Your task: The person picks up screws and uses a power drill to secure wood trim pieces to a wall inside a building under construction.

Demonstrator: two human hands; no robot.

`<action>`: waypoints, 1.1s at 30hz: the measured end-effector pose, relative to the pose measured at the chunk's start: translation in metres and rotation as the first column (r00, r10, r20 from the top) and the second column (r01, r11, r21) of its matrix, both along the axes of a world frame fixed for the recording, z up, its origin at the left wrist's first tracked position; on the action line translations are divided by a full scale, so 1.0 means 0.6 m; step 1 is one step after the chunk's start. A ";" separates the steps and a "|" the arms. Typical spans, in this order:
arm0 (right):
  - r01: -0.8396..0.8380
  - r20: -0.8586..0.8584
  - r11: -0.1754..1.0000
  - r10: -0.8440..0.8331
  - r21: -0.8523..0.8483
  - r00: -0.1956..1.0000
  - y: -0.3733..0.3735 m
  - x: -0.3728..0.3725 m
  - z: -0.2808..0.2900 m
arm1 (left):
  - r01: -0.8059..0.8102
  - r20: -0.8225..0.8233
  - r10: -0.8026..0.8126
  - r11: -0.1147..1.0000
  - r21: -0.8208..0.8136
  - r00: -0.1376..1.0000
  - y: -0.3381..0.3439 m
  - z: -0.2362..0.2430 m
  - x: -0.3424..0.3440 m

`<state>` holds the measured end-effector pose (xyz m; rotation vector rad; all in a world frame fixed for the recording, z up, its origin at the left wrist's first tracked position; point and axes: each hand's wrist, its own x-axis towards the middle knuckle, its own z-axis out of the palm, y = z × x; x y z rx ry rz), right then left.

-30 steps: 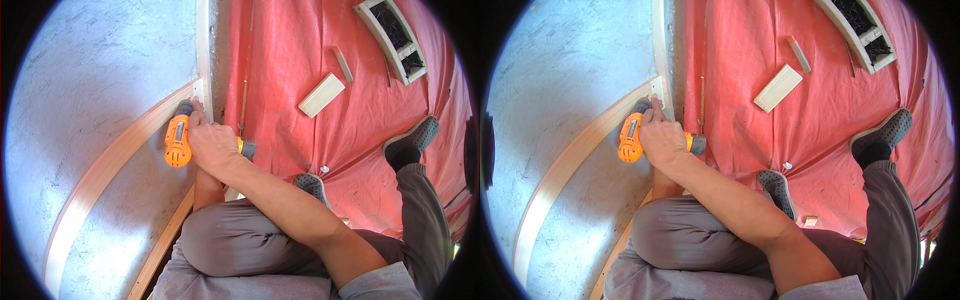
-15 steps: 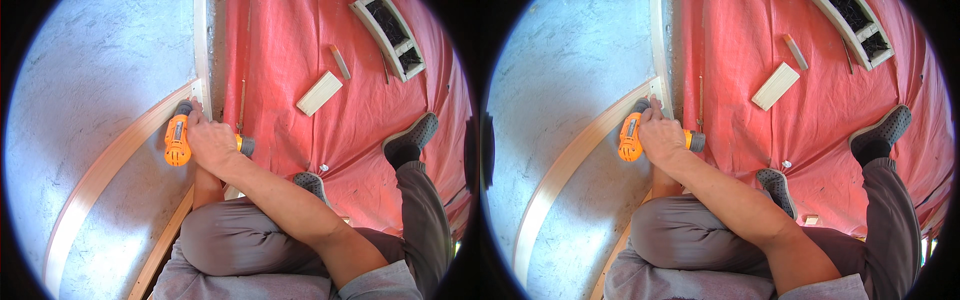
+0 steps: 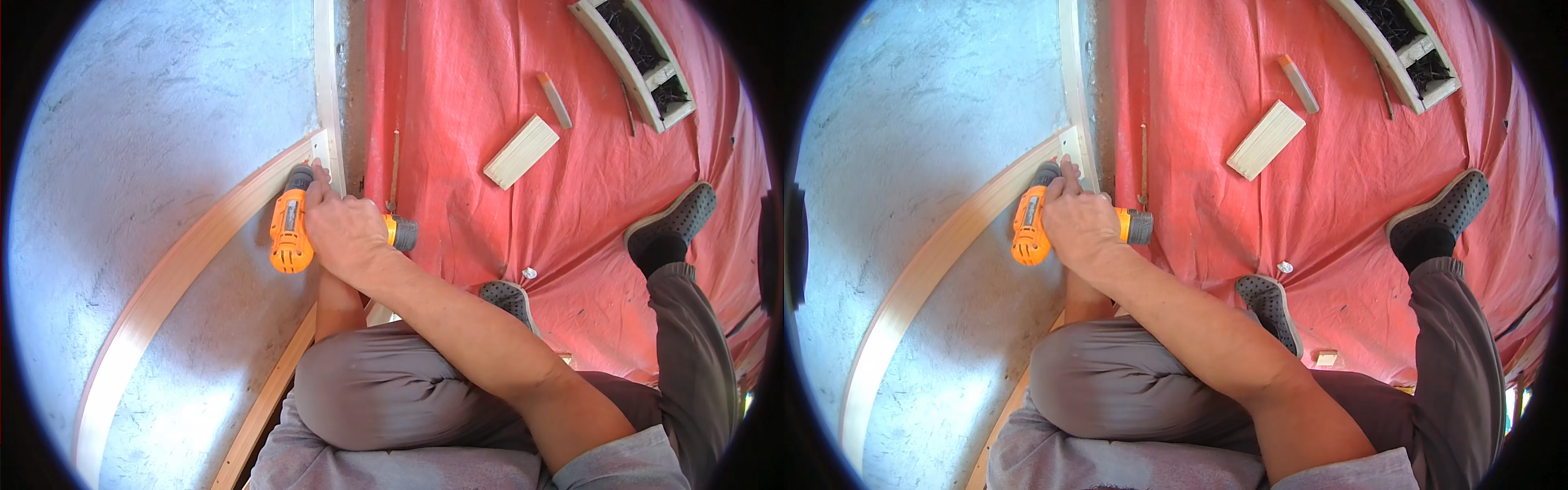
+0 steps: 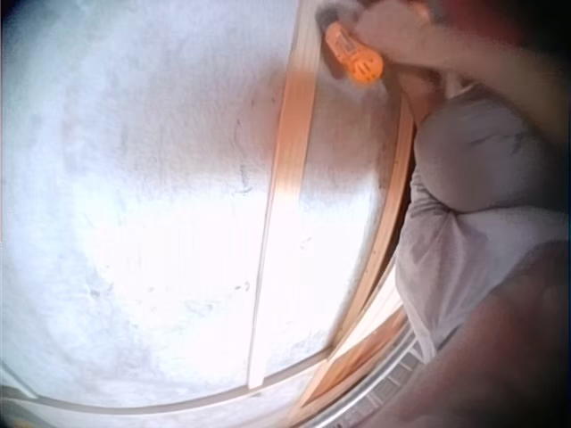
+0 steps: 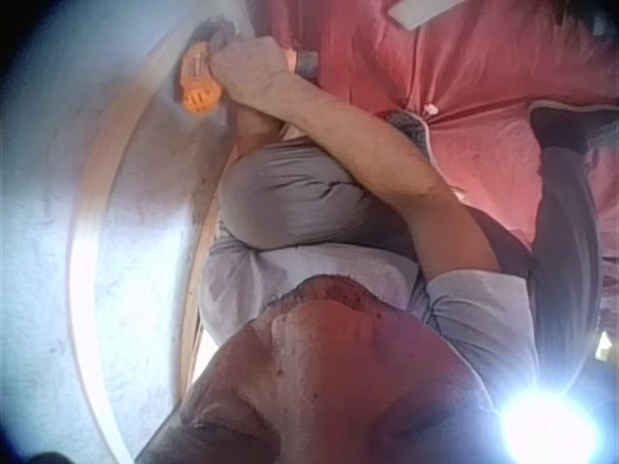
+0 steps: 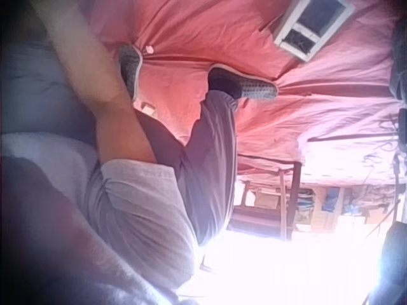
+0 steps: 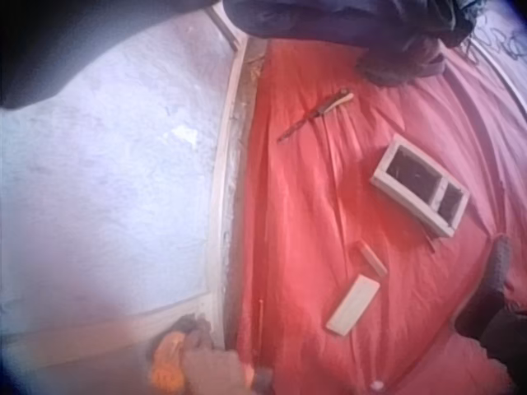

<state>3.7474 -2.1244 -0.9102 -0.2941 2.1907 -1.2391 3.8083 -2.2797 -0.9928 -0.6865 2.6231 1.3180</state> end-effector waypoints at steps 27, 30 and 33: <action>-0.117 -0.090 0.989 0.109 -0.092 0.990 0.028 -0.009 0.005 | -0.029 -0.068 0.028 0.999 -0.019 0.997 -0.003 0.004 0.008; -0.108 -0.077 0.992 0.103 -0.068 0.992 0.032 -0.007 -0.011 | -0.033 -0.066 0.033 0.999 0.000 0.997 0.007 -0.016 0.006; -0.122 -0.071 0.988 0.116 -0.091 0.991 0.031 -0.009 -0.002 | -0.042 -0.070 0.041 0.999 -0.019 0.997 -0.003 -0.002 0.009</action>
